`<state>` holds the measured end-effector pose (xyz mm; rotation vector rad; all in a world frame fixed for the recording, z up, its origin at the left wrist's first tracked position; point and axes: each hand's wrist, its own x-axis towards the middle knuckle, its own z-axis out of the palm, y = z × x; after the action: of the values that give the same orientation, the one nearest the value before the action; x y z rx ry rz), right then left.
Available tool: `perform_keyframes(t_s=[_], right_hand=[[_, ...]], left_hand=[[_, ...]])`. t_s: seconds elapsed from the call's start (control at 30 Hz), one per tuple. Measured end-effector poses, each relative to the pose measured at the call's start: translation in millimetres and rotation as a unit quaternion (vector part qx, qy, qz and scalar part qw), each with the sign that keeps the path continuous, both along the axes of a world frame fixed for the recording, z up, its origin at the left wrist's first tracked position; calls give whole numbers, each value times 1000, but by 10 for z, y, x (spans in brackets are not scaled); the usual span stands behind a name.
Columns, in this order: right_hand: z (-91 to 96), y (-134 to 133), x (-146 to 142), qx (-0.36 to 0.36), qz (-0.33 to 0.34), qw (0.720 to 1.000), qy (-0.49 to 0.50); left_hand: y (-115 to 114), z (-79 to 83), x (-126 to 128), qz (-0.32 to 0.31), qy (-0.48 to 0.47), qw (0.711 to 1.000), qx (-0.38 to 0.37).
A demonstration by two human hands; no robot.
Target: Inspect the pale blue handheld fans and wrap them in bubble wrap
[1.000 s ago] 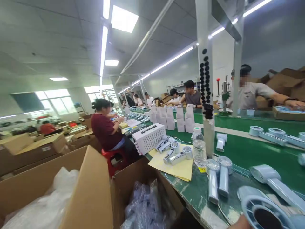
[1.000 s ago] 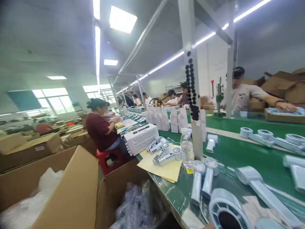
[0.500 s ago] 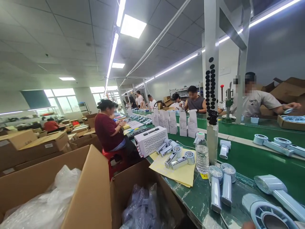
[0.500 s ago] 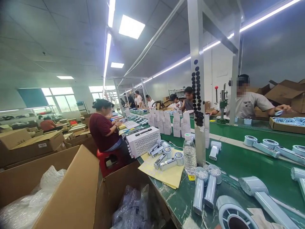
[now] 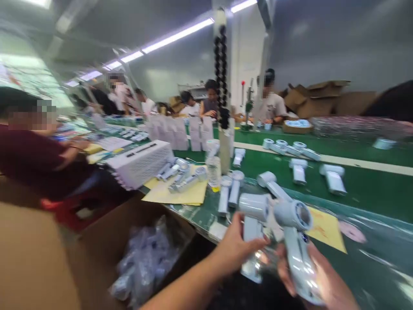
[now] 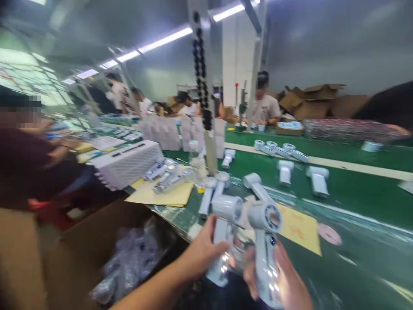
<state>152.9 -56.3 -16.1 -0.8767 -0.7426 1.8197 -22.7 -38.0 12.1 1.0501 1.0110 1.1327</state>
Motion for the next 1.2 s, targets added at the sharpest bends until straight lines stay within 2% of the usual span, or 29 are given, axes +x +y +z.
perform_keyframes(t_s=[0.1, 0.17, 0.3, 0.47, 0.53, 0.67, 0.8, 0.93, 1.07, 1.2], right_hand=[[153, 6, -3, -56, -9, 993, 105], [233, 15, -34, -37, -15, 990, 132], [309, -66, -19, 13, -20, 992, 127], [335, -91, 57, -16, -94, 993, 71], [360, -54, 56, -13, -76, 992, 96], [369, 0, 23, -20, -35, 989, 142], [345, 8, -6, -64, -35, 988, 137], [368, 13, 0, -48, -47, 986, 155], [353, 1, 63, -39, -76, 980, 181], [304, -20, 103, -39, -139, 978, 153]], left_hand=[[65, -18, -2, -73, -78, 994, -30], [61, -7, -13, -108, -106, 988, -36], [-28, 121, -62, -168, -115, 979, 5], [-55, 199, -66, -148, -110, 983, -2], [-34, 191, -41, -138, -122, 983, -21], [-8, 182, 7, -169, -147, 971, -80], [11, 169, 41, -150, -167, 965, -137], [35, 148, 75, -134, -197, 957, -165], [26, 148, 69, -151, -215, 952, -155], [-16, 180, 37, -154, -158, 967, -124]])
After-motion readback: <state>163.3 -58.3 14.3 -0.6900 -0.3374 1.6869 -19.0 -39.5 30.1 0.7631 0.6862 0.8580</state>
